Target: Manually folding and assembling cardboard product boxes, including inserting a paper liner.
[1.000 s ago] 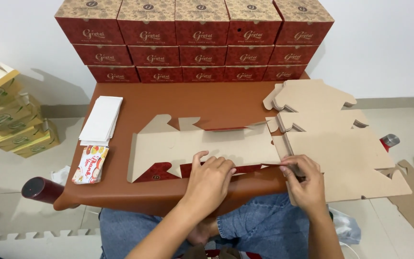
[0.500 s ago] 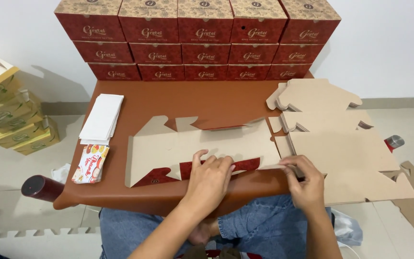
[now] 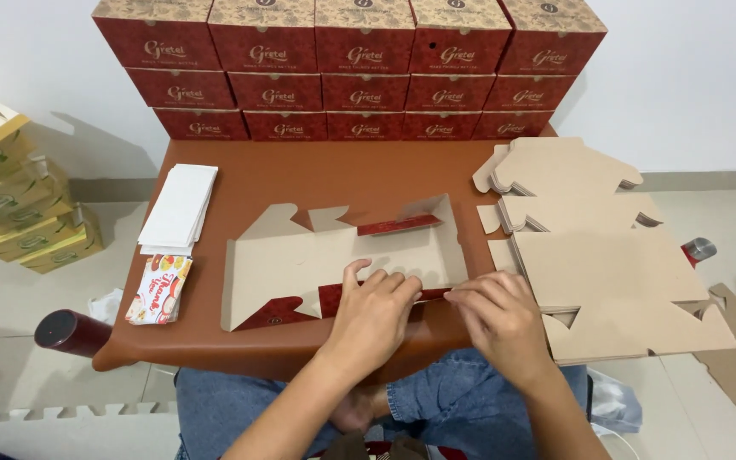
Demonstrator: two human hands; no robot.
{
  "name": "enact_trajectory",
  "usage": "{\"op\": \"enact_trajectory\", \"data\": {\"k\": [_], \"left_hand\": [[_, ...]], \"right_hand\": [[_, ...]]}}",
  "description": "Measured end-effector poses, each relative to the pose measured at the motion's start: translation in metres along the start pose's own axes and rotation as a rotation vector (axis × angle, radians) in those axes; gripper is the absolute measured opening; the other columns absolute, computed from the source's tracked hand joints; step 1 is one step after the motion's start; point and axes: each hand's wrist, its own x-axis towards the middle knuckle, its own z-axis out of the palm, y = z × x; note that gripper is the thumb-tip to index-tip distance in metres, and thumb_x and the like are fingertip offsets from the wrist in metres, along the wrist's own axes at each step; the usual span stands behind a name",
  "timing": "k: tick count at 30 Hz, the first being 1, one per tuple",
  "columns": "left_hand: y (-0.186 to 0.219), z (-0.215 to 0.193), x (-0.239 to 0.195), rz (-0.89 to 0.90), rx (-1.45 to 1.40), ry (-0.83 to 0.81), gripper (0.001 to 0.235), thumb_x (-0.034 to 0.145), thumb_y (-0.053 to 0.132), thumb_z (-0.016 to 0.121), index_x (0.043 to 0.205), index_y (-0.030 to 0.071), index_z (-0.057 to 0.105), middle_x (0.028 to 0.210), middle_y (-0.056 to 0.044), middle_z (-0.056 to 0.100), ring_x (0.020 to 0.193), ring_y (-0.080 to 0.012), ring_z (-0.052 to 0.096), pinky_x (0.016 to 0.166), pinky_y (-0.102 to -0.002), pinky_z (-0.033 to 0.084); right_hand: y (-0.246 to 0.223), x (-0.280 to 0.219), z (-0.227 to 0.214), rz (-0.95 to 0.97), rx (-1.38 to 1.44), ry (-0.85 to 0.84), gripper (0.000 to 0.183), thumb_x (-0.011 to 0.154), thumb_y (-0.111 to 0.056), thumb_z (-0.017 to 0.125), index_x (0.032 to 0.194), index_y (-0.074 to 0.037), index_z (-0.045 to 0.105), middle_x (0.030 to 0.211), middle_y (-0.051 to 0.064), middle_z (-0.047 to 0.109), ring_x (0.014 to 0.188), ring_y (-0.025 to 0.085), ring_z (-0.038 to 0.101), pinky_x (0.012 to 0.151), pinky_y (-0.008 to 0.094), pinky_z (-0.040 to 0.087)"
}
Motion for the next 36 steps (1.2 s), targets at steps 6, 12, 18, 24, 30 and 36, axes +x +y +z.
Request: {"op": "enact_trajectory", "data": {"k": [6,12,18,24,30,36], "left_hand": [[0.02,-0.013,0.002,0.063,-0.028,0.079,0.024,0.096,0.027,0.056,0.1,0.008,0.069,0.091,-0.009,0.061,0.087,-0.0263,0.058,0.109,-0.059,0.026],[0.016,0.0,-0.006,0.163,0.09,0.117,0.011,0.085,0.011,0.063,0.094,0.011,0.069,0.087,-0.003,0.058,0.086,-0.0211,0.055,0.116,-0.063,0.023],[0.015,-0.021,-0.022,0.173,0.078,0.03,0.01,0.086,0.016,0.062,0.087,0.013,0.072,0.087,-0.001,0.06,0.091,-0.0197,0.056,0.117,-0.068,0.022],[-0.016,-0.059,-0.032,0.026,0.255,-0.004,0.026,0.068,0.019,0.075,0.093,0.013,0.071,0.113,-0.002,0.062,0.116,-0.0231,0.054,0.118,-0.065,0.021],[-0.007,-0.077,-0.034,-0.033,0.204,0.157,0.032,0.088,0.015,0.063,0.12,0.012,0.067,0.122,-0.005,0.063,0.119,-0.0213,0.056,0.117,-0.058,0.023],[0.02,-0.07,-0.058,0.089,0.055,0.072,0.015,0.082,0.023,0.075,0.093,0.013,0.071,0.09,0.002,0.064,0.09,-0.0143,0.06,0.114,-0.061,0.028]], "right_hand": [[-0.01,0.01,-0.015,0.013,0.033,-0.117,0.02,0.077,0.0,0.069,0.095,-0.009,0.072,0.094,0.0,0.069,0.088,0.017,0.06,0.086,0.033,0.045],[0.01,0.007,-0.006,0.055,-0.096,-0.168,0.037,0.077,0.006,0.055,0.107,-0.011,0.066,0.113,-0.001,0.065,0.105,0.02,0.056,0.094,0.033,0.043],[0.023,0.001,-0.016,0.088,-0.252,-0.106,0.034,0.079,0.007,0.061,0.107,-0.011,0.067,0.116,0.005,0.061,0.107,0.026,0.057,0.094,0.037,0.046],[0.029,-0.013,-0.041,0.365,-0.04,-0.219,0.014,0.077,-0.008,0.069,0.085,-0.012,0.079,0.13,0.009,0.058,0.127,0.028,0.047,0.107,0.04,0.043],[-0.007,-0.005,-0.038,0.261,0.163,-0.417,0.007,0.079,-0.018,0.075,0.084,-0.016,0.079,0.09,-0.003,0.071,0.083,0.012,0.068,0.076,0.027,0.055],[-0.074,0.022,-0.025,0.041,0.459,-0.358,0.017,0.082,-0.013,0.074,0.098,-0.01,0.077,0.089,-0.002,0.07,0.068,0.012,0.065,0.063,0.025,0.054]]}}
